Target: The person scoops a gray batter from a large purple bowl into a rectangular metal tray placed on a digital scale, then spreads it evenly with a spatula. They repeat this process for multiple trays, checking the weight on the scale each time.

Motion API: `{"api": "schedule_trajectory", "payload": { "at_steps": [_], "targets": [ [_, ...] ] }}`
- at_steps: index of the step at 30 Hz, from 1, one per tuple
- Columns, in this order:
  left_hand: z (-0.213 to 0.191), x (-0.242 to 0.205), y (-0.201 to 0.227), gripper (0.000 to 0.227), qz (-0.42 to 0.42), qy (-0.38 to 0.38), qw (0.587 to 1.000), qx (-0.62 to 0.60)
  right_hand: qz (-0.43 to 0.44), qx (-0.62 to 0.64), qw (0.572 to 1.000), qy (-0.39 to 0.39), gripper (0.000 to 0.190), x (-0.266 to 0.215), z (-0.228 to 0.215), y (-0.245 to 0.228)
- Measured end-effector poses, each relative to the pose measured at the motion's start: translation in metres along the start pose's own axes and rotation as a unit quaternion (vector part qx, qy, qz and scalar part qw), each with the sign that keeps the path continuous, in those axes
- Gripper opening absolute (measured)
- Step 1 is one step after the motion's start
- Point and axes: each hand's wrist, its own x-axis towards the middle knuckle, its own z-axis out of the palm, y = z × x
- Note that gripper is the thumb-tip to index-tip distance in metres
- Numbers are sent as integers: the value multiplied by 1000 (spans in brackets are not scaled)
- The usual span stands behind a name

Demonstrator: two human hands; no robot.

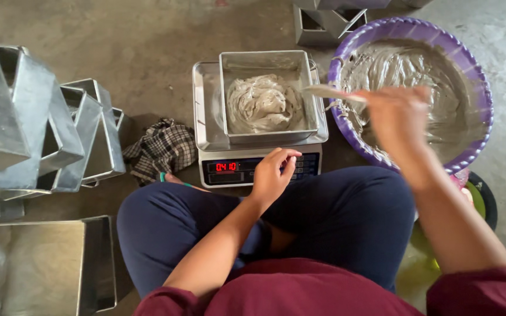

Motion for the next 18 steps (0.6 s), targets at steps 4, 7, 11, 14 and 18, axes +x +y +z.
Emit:
{"api": "schedule_trajectory", "payload": {
  "at_steps": [4, 7, 11, 14, 18],
  "targets": [
    [-4, -1, 0, 11, 12, 19, 1000, -5, -107, 32, 988, 103, 25, 35, 4, -58],
    [-9, 0, 0, 11, 2, 25, 1000, 15, -122, 43, 990, 62, 21, 46, 6, -76],
    [-8, 2, -2, 11, 9, 33, 999, 0, -38, 26, 993, -110, 22, 42, 14, -80],
    [-5, 1, -3, 11, 15, 35, 999, -19, 110, 204, 959, -163, 22, 38, 31, -86],
    [-6, 0, -5, 12, 20, 39, 999, -3, 266, 500, 777, -276, 29, 36, 53, -96]
  ]
}}
